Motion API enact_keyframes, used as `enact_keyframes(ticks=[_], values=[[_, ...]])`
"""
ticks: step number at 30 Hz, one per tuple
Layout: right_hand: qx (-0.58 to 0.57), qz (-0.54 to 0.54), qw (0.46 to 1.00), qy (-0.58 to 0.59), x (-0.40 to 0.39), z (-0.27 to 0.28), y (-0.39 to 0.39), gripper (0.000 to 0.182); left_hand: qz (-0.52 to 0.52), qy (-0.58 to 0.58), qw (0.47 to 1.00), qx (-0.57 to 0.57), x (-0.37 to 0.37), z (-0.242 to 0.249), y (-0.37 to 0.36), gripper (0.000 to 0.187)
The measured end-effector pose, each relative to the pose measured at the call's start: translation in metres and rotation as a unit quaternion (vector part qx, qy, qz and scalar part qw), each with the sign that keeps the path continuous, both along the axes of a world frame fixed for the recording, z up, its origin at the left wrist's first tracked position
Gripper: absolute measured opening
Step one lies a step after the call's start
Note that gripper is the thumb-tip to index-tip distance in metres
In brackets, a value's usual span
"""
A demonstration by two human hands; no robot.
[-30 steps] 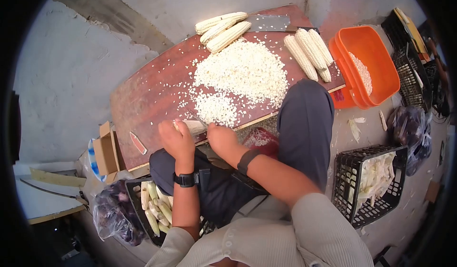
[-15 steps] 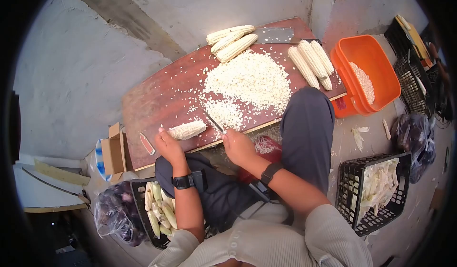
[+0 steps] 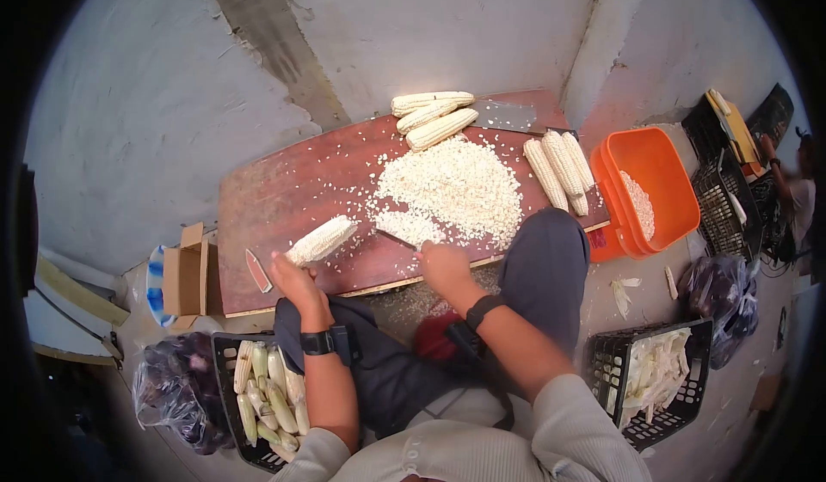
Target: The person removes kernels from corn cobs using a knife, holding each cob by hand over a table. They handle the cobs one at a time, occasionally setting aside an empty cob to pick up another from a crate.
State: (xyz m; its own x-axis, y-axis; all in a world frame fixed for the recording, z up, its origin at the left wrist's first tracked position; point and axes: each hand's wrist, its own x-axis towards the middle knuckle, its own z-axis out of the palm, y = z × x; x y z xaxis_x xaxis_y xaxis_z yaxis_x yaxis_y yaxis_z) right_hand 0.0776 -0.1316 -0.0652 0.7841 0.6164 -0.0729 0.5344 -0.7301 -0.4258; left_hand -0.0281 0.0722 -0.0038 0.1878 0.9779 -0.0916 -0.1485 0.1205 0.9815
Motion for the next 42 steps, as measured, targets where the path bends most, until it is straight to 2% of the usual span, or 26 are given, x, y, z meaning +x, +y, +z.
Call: enact_keyframes(ticks=[5,8,10,15,19,24,27,31,34,36,38,42], values=[[0.038,-0.081,0.996,-0.030,0.039,0.011,-0.016,0.028,0.003,0.000,1.000,0.003,0.006,0.000,0.003,0.032],[0.112,-0.075,0.990,-0.030,0.010,0.020,-0.004,0.026,-0.001,-0.016,1.000,-0.006,0.006,0.007,0.001,0.032],[0.142,-0.021,0.990,0.010,-0.021,0.026,0.011,0.026,-0.001,-0.025,1.000,-0.007,0.006,0.008,0.002,0.032],[0.113,0.092,0.985,0.097,-0.075,0.010,0.056,0.025,0.009,-0.017,1.000,-0.010,0.005,0.009,-0.001,0.032],[0.094,0.032,0.993,0.065,-0.066,-0.009,0.059,0.026,-0.001,-0.012,1.000,-0.002,0.000,0.003,0.001,0.032],[0.079,-0.132,0.987,-0.044,0.019,-0.001,0.010,0.026,-0.013,-0.018,1.000,0.000,-0.001,0.002,0.000,0.032],[0.074,-0.086,0.993,-0.013,0.028,0.034,-0.019,0.028,-0.025,-0.020,0.999,0.002,0.006,-0.002,-0.001,0.032],[0.088,0.022,0.995,0.036,0.014,0.022,-0.045,0.026,-0.047,0.002,0.999,0.003,0.015,-0.001,-0.007,0.033],[0.080,0.022,0.996,0.034,-0.001,-0.001,-0.051,0.027,-0.050,0.016,0.998,0.022,0.018,0.000,-0.012,0.033],[0.100,-0.055,0.993,0.029,-0.004,-0.014,-0.048,0.026,-0.066,0.024,0.997,0.042,0.013,-0.005,-0.012,0.033],[0.134,-0.116,0.984,0.025,0.001,-0.013,-0.049,0.025,-0.106,0.028,0.992,0.054,0.010,-0.012,-0.008,0.033],[0.207,-0.084,0.975,0.011,-0.006,0.022,-0.041,0.024,-0.147,0.088,0.974,0.150,0.011,-0.016,-0.012,0.025]])
